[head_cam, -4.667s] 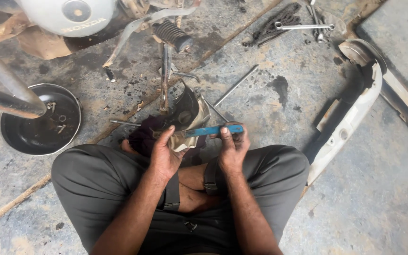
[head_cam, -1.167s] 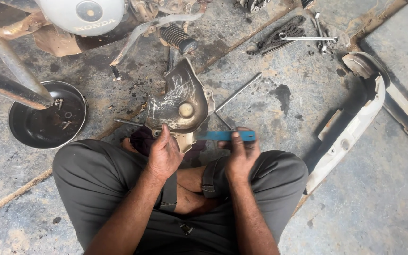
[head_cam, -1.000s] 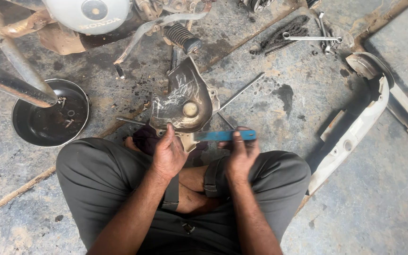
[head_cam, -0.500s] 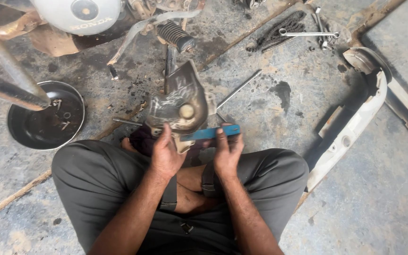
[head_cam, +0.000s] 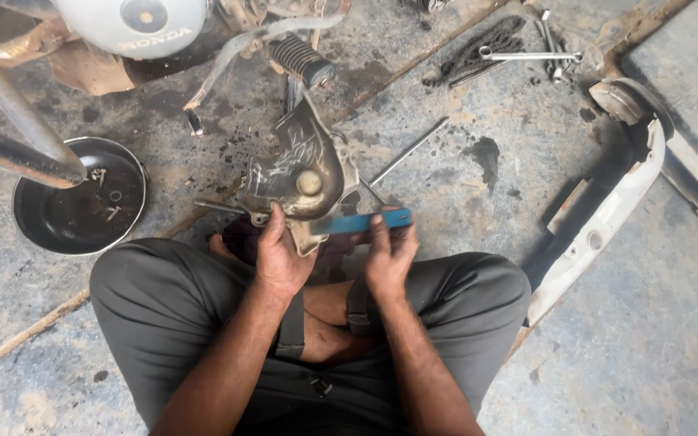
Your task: Scraping and cleaning a motorcycle engine cover to remove old gasket residue using a hand-held scraper blade.
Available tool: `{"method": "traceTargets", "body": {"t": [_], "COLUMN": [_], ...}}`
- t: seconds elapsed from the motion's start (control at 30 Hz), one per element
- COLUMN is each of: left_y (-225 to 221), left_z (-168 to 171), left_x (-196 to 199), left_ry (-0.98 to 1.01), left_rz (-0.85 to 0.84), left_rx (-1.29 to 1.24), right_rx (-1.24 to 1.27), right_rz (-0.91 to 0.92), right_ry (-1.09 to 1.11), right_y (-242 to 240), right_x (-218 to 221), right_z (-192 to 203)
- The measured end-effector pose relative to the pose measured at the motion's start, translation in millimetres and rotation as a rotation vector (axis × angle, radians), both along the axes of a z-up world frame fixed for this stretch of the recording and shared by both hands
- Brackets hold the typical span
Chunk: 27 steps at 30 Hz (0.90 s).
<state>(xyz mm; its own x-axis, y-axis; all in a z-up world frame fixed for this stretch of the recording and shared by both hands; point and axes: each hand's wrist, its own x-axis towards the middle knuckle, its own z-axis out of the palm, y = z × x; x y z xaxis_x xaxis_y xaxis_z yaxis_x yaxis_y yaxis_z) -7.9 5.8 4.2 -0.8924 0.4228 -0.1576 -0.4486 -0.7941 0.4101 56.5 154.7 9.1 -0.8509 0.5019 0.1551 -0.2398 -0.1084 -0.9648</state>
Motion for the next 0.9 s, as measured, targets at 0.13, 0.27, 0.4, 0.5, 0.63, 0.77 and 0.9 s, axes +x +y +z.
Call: {"method": "traceTargets", "body": {"t": [0.13, 0.27, 0.4, 0.5, 0.63, 0.77, 0.9], "left_y": [-1.2, 1.1, -1.5, -1.4, -0.3, 0.9, 2.4], "left_z": [-9.9, -4.0, -7.3, -6.5, -9.2, -13.7, -9.7], "left_x": [-2.9, -4.6, -1.8, -5.1, -7.3, -5.4, -6.7], "left_ry": [0.013, 0.029, 0.019, 0.031, 0.090, 0.065, 0.075], "left_rz": [0.017, 0.060, 0.052, 0.075, 0.095, 0.106, 0.123], "left_rx": [0.035, -0.023, -0.030, -0.042, -0.072, -0.098, -0.071], "right_rx": [0.016, 0.013, 0.005, 0.039, 0.061, 0.037, 0.006], "right_rz": [0.029, 0.012, 0.014, 0.027, 0.016, 0.035, 0.034], "right_ry": [0.050, 0.056, 0.061, 0.075, 0.080, 0.068, 0.040], "right_y": [-1.2, -5.4, -6.3, -5.1, -8.1, -9.8, -13.9], "right_x": [-5.0, -0.6, 3.1, -2.1, 3.9, 5.6, 6.5], "right_z": [3.5, -5.5, -0.6, 1.8, 5.2, 3.1, 4.9]}}
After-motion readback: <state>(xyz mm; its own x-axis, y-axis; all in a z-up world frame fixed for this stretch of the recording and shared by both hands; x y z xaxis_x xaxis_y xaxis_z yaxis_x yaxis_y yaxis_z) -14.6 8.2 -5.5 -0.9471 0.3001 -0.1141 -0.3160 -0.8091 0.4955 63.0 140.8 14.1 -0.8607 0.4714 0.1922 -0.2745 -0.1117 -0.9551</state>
